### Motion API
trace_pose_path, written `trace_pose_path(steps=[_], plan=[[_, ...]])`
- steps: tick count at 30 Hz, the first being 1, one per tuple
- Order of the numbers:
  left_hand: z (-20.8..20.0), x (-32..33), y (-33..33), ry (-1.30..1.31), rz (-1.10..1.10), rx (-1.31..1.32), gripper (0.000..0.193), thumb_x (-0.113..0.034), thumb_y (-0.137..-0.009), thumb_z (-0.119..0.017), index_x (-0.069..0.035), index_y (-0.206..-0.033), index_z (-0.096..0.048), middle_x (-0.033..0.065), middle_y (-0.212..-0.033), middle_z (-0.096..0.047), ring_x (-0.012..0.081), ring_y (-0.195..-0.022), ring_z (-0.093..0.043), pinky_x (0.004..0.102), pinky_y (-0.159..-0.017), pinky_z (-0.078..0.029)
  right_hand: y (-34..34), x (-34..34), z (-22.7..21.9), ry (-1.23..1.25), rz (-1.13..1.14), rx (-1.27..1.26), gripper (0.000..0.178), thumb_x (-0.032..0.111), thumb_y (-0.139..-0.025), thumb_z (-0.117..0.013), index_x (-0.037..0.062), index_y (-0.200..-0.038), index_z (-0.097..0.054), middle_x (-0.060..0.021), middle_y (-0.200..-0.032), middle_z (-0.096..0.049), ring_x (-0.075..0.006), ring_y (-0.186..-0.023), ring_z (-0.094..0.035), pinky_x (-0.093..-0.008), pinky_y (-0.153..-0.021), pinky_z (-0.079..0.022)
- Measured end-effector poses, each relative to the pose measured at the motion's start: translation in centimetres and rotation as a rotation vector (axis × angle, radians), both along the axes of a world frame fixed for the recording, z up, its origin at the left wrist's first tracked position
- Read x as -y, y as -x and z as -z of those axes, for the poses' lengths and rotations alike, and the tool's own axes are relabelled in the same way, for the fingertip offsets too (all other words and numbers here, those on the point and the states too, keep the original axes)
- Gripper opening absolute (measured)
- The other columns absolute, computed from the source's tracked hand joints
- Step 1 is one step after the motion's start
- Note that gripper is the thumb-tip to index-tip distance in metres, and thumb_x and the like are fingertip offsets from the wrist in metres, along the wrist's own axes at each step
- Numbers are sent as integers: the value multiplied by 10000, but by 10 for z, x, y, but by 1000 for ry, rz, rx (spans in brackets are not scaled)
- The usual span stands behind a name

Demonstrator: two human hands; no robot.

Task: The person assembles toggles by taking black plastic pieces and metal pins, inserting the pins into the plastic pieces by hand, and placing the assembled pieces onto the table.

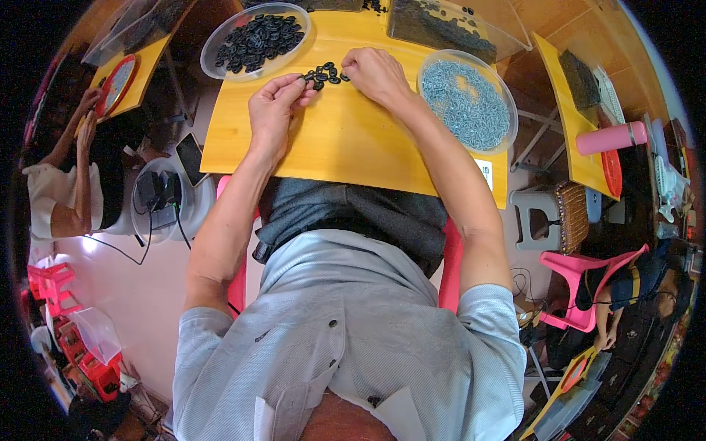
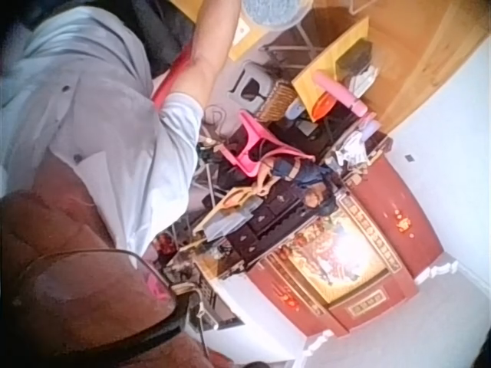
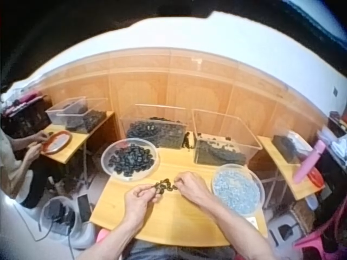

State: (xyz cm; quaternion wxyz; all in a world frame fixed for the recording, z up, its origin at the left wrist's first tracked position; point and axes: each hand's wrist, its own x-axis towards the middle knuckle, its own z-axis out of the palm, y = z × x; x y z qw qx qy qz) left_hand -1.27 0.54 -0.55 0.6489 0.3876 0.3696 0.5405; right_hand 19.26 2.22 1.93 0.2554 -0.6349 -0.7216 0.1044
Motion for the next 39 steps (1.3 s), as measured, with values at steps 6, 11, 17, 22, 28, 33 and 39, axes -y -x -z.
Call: trace_pose_path(steps=[6, 11, 17, 22, 28, 33, 39], plan=[[-1, 1, 0, -12, 14, -2, 212, -34, -938, -663, 72, -1119, -630, 150, -983, -724, 160, -822, -703, 227, -714, -551, 5, 2, -2, 57, -28, -29, 230, 187, -845, -671, 29, -993, -747, -193, -905, -729, -353, -892, -700, -446, -822, -533], [-1, 1, -1, -16, 26, -27, 210, -24, -929, -670, 73, -1111, -630, 145, -976, -725, 151, -800, -697, 222, -697, -541, 15, 9, 0, -33, -100, 113, 218, 202, -830, -693, 28, -953, -740, -173, -907, -704, -365, -878, -683, -461, -794, -528], [2, 0, -2, -13, 41, -30, 213, -2, -912, -682, 70, -1106, -631, 139, -956, -725, 143, -781, -690, 217, -684, -539, 18, 20, 3, -35, -148, 185, 216, 215, -798, -689, 39, -919, -723, -120, -832, -669, -315, -805, -655, -427, -715, -505], [6, 1, -3, -15, 70, -23, 214, 0, -916, -675, 63, -1115, -629, 142, -967, -722, 151, -795, -691, 225, -698, -550, 7, 40, 1, 45, -194, 114, 244, 220, -786, -690, 21, -927, -701, -123, -815, -669, -305, -775, -652, -418, -697, -505], [3, 11, -10, 7, 115, -24, 208, -15, -930, -662, 59, -1121, -626, 138, -986, -716, 178, -856, -709, 254, -774, -581, 9, 56, -4, 70, -191, -206, 189, 127, -822, -709, -8, -952, -680, -88, -788, -673, -168, -717, -651, -301, -647, -499], [5, 14, -13, 8, 144, -48, 199, -14, -933, -657, 58, -1116, -631, 133, -983, -715, 181, -874, -710, 266, -799, -587, 8, 53, 8, 164, -201, -446, 139, 44, -876, -667, -27, -994, -680, -24, -821, -679, -82, -777, -650, -233, -657, -495], [2, 15, -14, 8, 150, -26, 198, -8, -924, -659, 82, -1097, -624, 142, -960, -714, 173, -880, -705, 257, -804, -583, 6, 49, 20, 270, -182, -960, 206, 29, -921, -645, -46, -1112, -660, -54, -920, -694, -106, -809, -663, -236, -732, -522]])
